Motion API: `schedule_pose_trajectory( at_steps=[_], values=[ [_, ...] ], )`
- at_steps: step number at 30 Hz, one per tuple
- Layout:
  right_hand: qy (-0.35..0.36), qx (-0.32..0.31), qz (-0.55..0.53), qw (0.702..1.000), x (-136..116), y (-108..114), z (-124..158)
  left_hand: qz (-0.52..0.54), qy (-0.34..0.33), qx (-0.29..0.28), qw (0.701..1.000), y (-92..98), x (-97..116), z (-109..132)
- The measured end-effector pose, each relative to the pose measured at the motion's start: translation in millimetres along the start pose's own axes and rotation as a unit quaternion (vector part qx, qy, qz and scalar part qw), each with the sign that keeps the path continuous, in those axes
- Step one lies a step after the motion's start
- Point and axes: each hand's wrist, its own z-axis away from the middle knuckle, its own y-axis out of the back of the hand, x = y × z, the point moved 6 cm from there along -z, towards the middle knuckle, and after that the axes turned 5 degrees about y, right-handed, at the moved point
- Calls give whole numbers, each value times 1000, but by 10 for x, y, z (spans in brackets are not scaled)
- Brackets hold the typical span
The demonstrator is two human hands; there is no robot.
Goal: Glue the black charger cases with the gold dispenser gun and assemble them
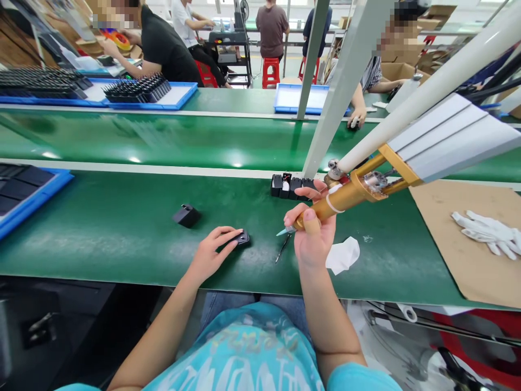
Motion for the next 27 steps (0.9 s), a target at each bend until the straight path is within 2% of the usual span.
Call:
schedule_pose_trajectory(
  at_steps=[3, 6, 8, 11, 13, 19, 21, 25, 27],
  values=[
    [-2, -1, -23, 1000, 8, -47, 11, 60, 46, -15, 997, -22, -100, -51],
    [-5, -1, -46, 999, 11, -73, 10, 124, 101, 12, 987, -21, -201, -26],
    [-11, -4, -54, 998, 8, -92, 9, 142, 88, 7, 986, -32, -193, 37],
    [-23, -14, -64, 998, 3, -132, 14, 139, 59, -41, 988, -75, -170, 155],
    [-29, -16, -68, 997, 2, -158, 20, 144, 74, -53, 985, -94, -216, 200],
    [-23, -29, -82, 996, 11, -239, 25, 132, 150, 6, 980, -92, -354, 151],
    [-21, -45, -96, 994, 13, -274, 27, 111, 128, 11, 986, -72, -301, 143],
    [-6, -89, -122, 989, -14, -364, 61, 27, 23, -33, 999, -91, -146, 189],
    [4, -95, -114, 989, -35, -401, 90, 4, 4, -27, 1000, -117, -139, 213]
  ],
)
